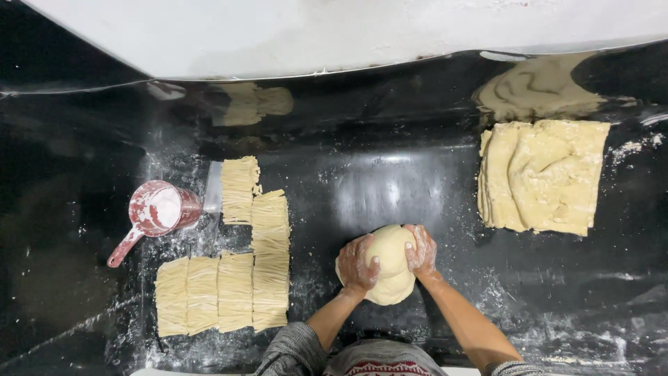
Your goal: Kneading a ball of dough on a floured work surface using both hands
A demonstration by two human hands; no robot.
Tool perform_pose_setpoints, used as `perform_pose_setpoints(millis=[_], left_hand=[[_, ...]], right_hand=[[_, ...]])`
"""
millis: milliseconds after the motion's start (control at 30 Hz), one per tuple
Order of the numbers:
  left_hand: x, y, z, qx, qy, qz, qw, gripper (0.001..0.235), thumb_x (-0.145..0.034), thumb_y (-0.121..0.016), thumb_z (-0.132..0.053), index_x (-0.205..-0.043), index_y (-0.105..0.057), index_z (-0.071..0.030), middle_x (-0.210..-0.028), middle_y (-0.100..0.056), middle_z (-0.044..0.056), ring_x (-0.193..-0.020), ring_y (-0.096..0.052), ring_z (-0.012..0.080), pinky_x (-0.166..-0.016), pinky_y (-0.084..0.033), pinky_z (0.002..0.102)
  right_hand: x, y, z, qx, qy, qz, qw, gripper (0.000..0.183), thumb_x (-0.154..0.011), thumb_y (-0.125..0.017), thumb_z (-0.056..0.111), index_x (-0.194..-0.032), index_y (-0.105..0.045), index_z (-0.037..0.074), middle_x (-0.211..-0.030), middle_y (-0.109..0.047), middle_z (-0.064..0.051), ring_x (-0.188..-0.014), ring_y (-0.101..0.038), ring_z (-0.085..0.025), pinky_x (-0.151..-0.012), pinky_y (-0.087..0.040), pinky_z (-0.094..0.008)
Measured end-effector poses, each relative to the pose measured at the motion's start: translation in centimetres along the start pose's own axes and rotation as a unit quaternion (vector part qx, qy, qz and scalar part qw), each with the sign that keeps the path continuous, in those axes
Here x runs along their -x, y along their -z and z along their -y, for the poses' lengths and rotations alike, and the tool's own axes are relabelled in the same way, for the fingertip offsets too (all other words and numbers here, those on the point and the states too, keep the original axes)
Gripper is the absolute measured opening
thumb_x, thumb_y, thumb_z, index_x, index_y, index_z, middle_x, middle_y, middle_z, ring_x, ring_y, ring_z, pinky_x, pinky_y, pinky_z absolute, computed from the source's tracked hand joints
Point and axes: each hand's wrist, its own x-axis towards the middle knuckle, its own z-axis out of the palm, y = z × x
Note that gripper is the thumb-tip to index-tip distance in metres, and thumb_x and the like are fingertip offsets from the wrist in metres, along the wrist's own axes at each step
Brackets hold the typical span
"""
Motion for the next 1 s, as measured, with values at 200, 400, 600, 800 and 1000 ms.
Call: perform_pose_setpoints(millis=[200, 400, 600, 800, 1000], left_hand=[[-0.7, -2.7, 2.3, -0.011, 0.044, 0.018, 0.999, 0.056, -0.096, -0.027, -0.053, -0.122, -0.066, -0.023, -0.094, -0.061, 0.000, -0.079, -0.063, 0.0245, -0.072, -0.048, 0.042], [-2.4, -4.1, 3.9, 0.007, 0.101, 0.027, 0.994, 0.030, -0.089, -0.047, -0.043, -0.104, -0.067, -0.025, -0.081, -0.061, 0.000, -0.076, -0.065, 0.0302, -0.069, -0.050, 0.045], [-4.0, -4.6, 5.0, 0.019, 0.118, 0.032, 0.992, 0.017, -0.085, -0.057, -0.033, -0.095, -0.067, -0.024, -0.074, -0.062, 0.004, -0.074, -0.069, 0.0322, -0.068, -0.054, 0.045], [-4.6, -5.1, 6.0, 0.027, 0.121, 0.059, 0.991, 0.016, -0.089, -0.052, -0.035, -0.092, -0.065, -0.026, -0.071, -0.062, 0.006, -0.073, -0.070, 0.0319, -0.069, -0.056, 0.045], [-6.1, -4.4, 6.0, 0.031, 0.068, 0.024, 0.997, 0.016, -0.085, -0.054, -0.028, -0.095, -0.065, -0.022, -0.079, -0.063, 0.006, -0.081, -0.070, 0.0311, -0.073, -0.056, 0.043]], right_hand=[[-2.2, -0.2, -0.2, 0.030, -0.027, 0.019, 0.999, 0.036, -0.097, -0.046, 0.036, -0.111, -0.069, 0.013, -0.091, -0.067, -0.011, -0.081, -0.066, -0.039, -0.071, -0.055, -0.049], [-2.8, -1.1, -2.1, 0.071, -0.068, 0.037, 0.994, 0.030, -0.096, -0.053, 0.032, -0.111, -0.069, 0.012, -0.094, -0.070, -0.016, -0.090, -0.069, -0.043, -0.077, -0.055, -0.053], [-3.5, -1.0, -1.4, 0.089, -0.117, 0.030, 0.989, 0.028, -0.097, -0.056, 0.030, -0.109, -0.071, 0.010, -0.097, -0.073, -0.019, -0.093, -0.070, -0.044, -0.079, -0.055, -0.055], [-2.9, -1.0, -0.4, 0.117, -0.244, 0.060, 0.961, 0.041, -0.103, -0.050, 0.039, -0.116, -0.070, 0.005, -0.120, -0.070, -0.028, -0.107, -0.065, -0.051, -0.092, -0.049, -0.060], [-2.8, 2.1, 3.4, 0.153, -0.334, 0.165, 0.915, 0.051, -0.104, -0.043, 0.061, -0.108, -0.069, 0.016, -0.113, -0.073, -0.019, -0.104, -0.069, -0.046, -0.094, -0.051, -0.055]])
